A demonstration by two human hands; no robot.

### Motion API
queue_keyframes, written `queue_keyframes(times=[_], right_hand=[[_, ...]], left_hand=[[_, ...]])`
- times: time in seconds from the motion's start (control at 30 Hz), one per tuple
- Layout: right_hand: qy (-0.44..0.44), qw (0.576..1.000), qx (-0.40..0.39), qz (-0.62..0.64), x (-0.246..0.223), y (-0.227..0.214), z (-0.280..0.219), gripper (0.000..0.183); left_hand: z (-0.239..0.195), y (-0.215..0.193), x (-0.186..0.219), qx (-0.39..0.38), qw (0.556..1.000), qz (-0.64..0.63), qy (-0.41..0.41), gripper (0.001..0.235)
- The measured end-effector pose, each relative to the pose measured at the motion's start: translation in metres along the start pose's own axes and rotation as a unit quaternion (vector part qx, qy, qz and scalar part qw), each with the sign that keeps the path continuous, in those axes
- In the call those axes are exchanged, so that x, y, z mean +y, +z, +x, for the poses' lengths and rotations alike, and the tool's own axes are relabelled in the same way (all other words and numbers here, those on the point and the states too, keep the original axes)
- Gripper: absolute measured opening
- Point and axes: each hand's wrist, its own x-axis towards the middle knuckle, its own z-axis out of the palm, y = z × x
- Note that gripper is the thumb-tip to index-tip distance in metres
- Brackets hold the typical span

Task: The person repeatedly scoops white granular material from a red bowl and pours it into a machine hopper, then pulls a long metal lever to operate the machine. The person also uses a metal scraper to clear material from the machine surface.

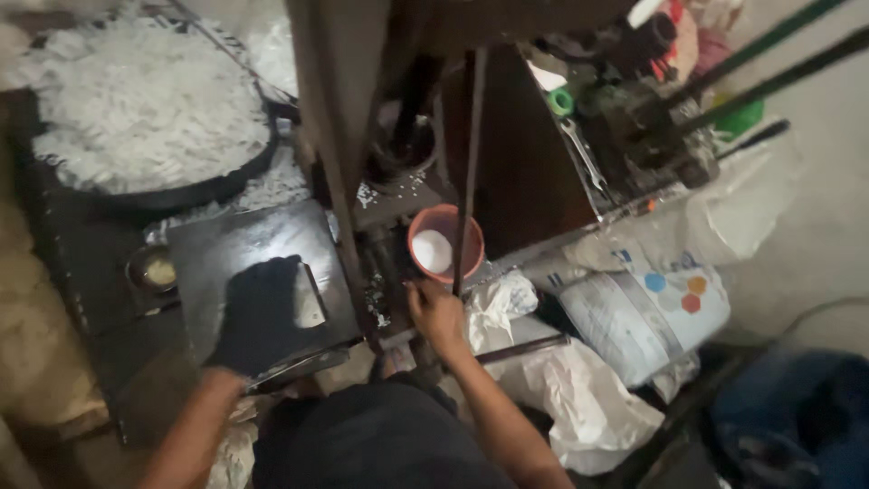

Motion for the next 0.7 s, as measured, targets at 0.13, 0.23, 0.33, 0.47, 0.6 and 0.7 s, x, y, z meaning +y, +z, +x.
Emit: queue_keyframes(times=[0.13, 0.23, 0.33, 0.47, 0.6, 0.7], right_hand=[[0.013, 1.0, -0.017, -0.022, 0.008, 0.005, -0.003, 0.017], [0.017, 1.0, -0.008, -0.015, 0.013, 0.009, -0.007, 0.016], [0.006, 1.0, 0.012, -0.008, 0.015, 0.015, -0.004, 0.015], [-0.003, 1.0, 0.009, -0.009, 0.022, 0.017, -0.008, 0.014], [-0.009, 1.0, 0.008, -0.011, 0.022, 0.02, -0.007, 0.018], [-0.006, 0.998, 0.014, 0.065, 0.019, 0.014, -0.009, 0.032]], left_hand=[[0.014, 0.05, -0.003, -0.073, 0.987, 0.127, -0.064, 0.087], [0.01, 0.078, -0.013, -0.031, 0.993, 0.103, -0.051, 0.079], [0.018, 0.086, -0.021, -0.036, 0.992, 0.104, -0.06, 0.08], [0.02, 0.089, -0.017, -0.06, 0.988, 0.115, -0.087, 0.073], [0.015, 0.087, -0.029, -0.119, 0.986, 0.071, -0.094, 0.077], [0.004, 0.089, -0.059, -0.111, 0.992, 0.042, -0.044, 0.071]])
